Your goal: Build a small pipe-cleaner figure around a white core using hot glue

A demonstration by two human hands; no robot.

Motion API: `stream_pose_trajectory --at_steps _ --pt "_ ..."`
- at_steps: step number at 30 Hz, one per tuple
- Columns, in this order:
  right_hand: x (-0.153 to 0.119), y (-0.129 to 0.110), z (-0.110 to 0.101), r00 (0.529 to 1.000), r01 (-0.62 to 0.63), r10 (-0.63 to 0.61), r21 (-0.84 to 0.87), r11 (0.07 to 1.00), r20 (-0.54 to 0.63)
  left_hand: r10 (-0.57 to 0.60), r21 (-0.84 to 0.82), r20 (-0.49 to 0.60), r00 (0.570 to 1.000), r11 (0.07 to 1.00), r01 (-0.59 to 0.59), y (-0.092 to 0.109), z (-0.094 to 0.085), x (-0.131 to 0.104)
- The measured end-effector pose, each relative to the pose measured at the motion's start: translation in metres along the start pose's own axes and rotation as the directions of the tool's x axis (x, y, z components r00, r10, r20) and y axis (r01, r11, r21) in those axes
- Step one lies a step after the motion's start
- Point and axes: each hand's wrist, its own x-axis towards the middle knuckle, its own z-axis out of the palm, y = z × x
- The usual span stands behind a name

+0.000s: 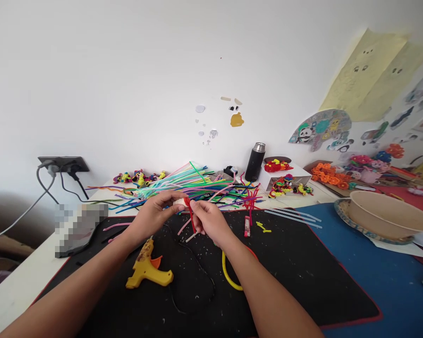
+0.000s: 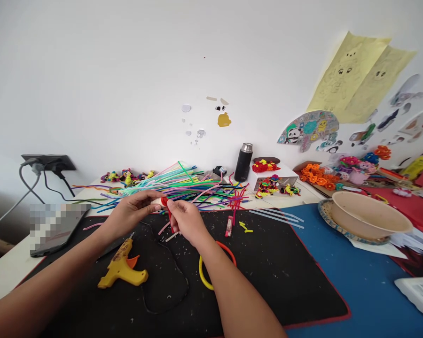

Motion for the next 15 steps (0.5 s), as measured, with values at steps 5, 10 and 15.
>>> stream_pose_trajectory --at_steps 5,10,15 --pt "0.0 0.001 0.0 1.0 -0.014 0.014 0.025 1.0 0.001 0.049 0.063 0.002 0.999 0.997 -0.049 -0.001 0.003 -0.001" --pt "0.002 0.005 0.002 1.0 -0.025 0.025 0.062 0.998 -0.001 0.044 0.033 -0.039 0.998 0.999 -0.043 -0.004 0.008 -0.002" --pt "0.002 0.005 0.004 0.999 -0.039 0.04 0.074 0.996 -0.013 0.03 -0.093 -0.065 0.997 0.995 -0.036 -0.007 0.015 -0.004"
